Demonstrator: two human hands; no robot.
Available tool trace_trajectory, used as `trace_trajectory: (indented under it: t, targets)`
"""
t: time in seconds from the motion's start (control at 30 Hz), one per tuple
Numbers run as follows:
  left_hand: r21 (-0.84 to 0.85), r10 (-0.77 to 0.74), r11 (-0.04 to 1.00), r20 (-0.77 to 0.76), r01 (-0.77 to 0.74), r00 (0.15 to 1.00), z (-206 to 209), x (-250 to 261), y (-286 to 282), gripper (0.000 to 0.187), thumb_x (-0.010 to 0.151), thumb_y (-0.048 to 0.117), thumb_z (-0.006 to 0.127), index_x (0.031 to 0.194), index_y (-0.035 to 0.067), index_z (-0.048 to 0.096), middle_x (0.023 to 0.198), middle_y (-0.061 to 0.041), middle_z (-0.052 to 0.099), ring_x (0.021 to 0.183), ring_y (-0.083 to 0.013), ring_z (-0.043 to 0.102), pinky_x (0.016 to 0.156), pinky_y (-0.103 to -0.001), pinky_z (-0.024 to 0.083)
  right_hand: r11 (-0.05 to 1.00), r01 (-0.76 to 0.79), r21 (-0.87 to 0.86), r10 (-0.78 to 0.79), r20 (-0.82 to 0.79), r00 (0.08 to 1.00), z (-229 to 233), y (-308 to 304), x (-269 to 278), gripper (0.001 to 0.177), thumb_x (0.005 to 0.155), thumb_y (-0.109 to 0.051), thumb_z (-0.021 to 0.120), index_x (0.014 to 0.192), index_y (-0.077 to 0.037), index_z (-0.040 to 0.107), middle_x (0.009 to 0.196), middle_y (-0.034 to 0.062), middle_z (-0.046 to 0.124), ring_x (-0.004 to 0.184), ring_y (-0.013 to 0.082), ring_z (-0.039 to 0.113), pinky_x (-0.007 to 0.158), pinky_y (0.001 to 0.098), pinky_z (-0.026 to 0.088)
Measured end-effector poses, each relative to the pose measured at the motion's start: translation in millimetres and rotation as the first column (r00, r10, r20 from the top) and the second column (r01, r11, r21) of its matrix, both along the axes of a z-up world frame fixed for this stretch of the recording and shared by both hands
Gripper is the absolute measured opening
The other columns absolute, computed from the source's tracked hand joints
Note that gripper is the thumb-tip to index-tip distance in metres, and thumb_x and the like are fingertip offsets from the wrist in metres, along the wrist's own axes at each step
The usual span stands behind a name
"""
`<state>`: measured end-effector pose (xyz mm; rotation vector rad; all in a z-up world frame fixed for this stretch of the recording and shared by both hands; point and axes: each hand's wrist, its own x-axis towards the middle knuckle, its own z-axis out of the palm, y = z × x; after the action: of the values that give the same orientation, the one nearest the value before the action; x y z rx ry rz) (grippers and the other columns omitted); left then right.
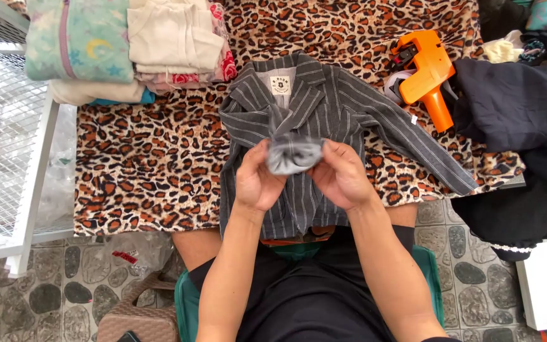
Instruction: The person is folding a striped blazer and a dark blue jacket on a leopard-print surface, likely preparing them for display or storage.
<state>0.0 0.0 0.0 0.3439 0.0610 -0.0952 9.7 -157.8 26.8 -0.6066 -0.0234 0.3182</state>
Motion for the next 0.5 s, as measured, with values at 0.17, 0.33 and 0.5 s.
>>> trace_trajectory:
  t: [0.17,0.33,0.5]
  targets:
    - [0.038,0.003,0.999,0.025,-0.003,1.000,40.8,-3.1,-1.9,0.029,0.103,0.019,0.060,0.082,0.000,0.067,0.074,-0.016,0.072,0.070,-0.0228,0.075,0.069,-0.033,0.062,1.000,-0.012,0.027,0.011,0.011,1.000,-19.9,-6.7,8.2,0.038,0.108,-0.021,0.048,0.103,0.012,0.068,0.096,0.0257,0.075,0.096,0.0332,0.077,0.094,0.0487,0.059]
    - [0.521,-0.029,0.850,0.196,-0.078,0.980,39.4,-3.5,2.0,0.039,0.069,0.012,0.092,0.083,0.000,0.058,0.062,-0.009,0.061,0.058,-0.0097,0.058,0.051,-0.020,0.049,0.998,-0.056,-0.020,0.057,0.040,0.998,-30.1,-6.7,7.2,0.045,0.111,-0.036,0.044,0.096,0.001,0.065,0.093,0.0247,0.076,0.094,0.0325,0.078,0.090,0.0482,0.061]
    - [0.739,0.089,0.600,0.319,-0.306,0.944,29.9,1.4,12.2,0.022,0.079,0.004,0.087,0.076,0.004,0.066,0.074,-0.006,0.056,0.071,-0.0098,0.053,0.064,-0.023,0.045,0.999,-0.049,-0.017,0.051,0.167,0.985,19.7,4.0,-0.1,0.022,0.081,0.004,0.072,0.092,0.002,0.053,0.082,0.0146,0.063,0.077,0.0246,0.068,0.076,0.0349,0.055]
